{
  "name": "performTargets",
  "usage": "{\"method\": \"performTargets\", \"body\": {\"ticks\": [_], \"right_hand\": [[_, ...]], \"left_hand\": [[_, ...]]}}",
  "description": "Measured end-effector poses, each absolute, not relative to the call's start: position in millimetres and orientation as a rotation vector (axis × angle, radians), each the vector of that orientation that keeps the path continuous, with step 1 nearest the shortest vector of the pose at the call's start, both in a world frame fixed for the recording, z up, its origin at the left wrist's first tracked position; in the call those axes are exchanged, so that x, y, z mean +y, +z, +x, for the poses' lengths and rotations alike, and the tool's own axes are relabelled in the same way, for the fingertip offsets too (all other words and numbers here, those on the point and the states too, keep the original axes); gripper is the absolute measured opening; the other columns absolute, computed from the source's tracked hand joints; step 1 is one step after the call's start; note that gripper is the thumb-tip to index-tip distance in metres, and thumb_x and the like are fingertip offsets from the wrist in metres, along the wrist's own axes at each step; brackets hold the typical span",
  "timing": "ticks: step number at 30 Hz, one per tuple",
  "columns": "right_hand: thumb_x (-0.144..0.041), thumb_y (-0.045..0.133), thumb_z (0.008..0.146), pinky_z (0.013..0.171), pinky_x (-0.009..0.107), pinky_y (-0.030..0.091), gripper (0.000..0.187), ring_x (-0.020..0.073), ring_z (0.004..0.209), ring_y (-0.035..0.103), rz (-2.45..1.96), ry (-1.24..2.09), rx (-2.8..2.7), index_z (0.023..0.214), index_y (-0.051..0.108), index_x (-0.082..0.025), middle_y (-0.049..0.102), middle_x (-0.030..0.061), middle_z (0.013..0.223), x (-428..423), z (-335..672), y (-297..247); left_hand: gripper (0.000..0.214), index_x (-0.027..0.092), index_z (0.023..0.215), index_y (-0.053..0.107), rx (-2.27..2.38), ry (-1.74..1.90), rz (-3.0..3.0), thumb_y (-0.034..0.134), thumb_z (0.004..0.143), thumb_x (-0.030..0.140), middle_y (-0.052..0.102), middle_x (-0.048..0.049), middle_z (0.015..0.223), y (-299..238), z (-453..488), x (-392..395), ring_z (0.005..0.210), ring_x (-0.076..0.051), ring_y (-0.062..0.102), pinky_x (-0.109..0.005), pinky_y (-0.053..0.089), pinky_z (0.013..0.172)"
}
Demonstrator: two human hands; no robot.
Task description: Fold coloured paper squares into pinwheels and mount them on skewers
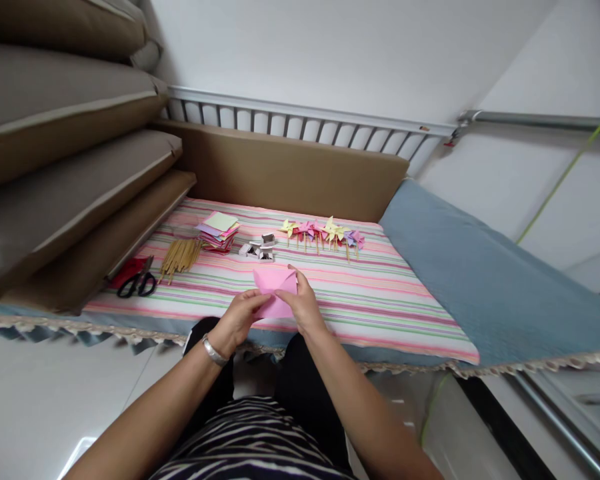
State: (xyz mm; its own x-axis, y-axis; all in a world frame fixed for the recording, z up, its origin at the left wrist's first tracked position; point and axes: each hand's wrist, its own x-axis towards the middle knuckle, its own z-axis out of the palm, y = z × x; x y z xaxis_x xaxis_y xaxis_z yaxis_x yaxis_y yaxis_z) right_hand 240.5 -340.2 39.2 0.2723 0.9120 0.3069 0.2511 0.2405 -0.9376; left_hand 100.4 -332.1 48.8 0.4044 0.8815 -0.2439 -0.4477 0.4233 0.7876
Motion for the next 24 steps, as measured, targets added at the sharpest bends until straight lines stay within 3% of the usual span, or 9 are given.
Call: {"method": "performTargets", "body": {"ticks": [4,7,10,14,19,21,24], "right_hand": [[-0.021,0.066,0.064,0.082,0.034,0.051,0.065,0.0215,0.098,0.061,-1.254,0.826,-1.037,0.125,0.044,-0.019,0.060,0.0096,0.116,-342,228,42],[-0.023,0.063,0.069,0.075,0.033,0.053,0.063,0.0197,0.086,0.063,-1.266,0.863,-1.053,0.127,0.041,-0.018,0.065,0.0073,0.101,-345,228,43],[-0.026,0.056,0.078,0.072,0.034,0.053,0.057,0.0178,0.076,0.062,-1.339,0.684,-1.216,0.131,0.038,-0.019,0.064,0.0059,0.092,-357,237,43],[-0.018,0.052,0.081,0.096,0.045,0.042,0.043,0.0234,0.109,0.052,-1.303,0.126,-1.645,0.124,0.048,-0.025,0.055,0.0103,0.120,-384,251,43],[-0.012,0.053,0.079,0.103,0.052,0.033,0.038,0.0287,0.131,0.031,-1.291,-0.069,-2.004,0.114,0.055,-0.023,0.032,0.0102,0.144,-398,248,41],[-0.011,0.052,0.079,0.104,0.052,0.032,0.030,0.0286,0.132,0.029,-1.304,-0.099,-2.018,0.106,0.059,-0.021,0.032,0.0108,0.144,-396,245,40],[-0.012,0.051,0.081,0.103,0.050,0.034,0.017,0.0268,0.129,0.034,-1.285,-0.118,-1.985,0.090,0.064,-0.021,0.043,0.0107,0.137,-390,244,44]], "left_hand": [[0.021,0.012,0.067,0.069,0.747,0.982,0.671,0.081,0.052,0.023,0.069,-0.0036,0.063,46,106,-331,0.058,-0.013,0.060,-0.025,0.043,0.065],[0.022,0.011,0.066,0.069,0.813,1.018,0.679,0.080,0.051,0.022,0.069,-0.0034,0.062,47,105,-327,0.055,-0.012,0.058,-0.024,0.042,0.061],[0.020,0.012,0.062,0.066,0.922,1.016,0.694,0.079,0.051,0.023,0.065,-0.0011,0.056,50,98,-323,0.049,-0.011,0.055,-0.023,0.039,0.053],[0.018,0.015,0.058,0.062,1.001,1.024,0.674,0.077,0.050,0.021,0.060,0.0035,0.050,56,89,-319,0.045,-0.009,0.050,-0.021,0.032,0.045],[0.019,0.015,0.057,0.060,1.001,1.012,0.667,0.076,0.048,0.021,0.058,0.0045,0.048,62,92,-319,0.044,-0.010,0.051,-0.022,0.035,0.043],[0.019,0.015,0.058,0.060,0.992,1.008,0.667,0.076,0.048,0.021,0.058,0.0043,0.048,62,94,-320,0.044,-0.010,0.051,-0.022,0.037,0.043],[0.019,0.014,0.061,0.062,0.969,0.991,0.685,0.076,0.049,0.021,0.061,0.0022,0.051,59,94,-320,0.044,-0.011,0.053,-0.022,0.040,0.044]]}}
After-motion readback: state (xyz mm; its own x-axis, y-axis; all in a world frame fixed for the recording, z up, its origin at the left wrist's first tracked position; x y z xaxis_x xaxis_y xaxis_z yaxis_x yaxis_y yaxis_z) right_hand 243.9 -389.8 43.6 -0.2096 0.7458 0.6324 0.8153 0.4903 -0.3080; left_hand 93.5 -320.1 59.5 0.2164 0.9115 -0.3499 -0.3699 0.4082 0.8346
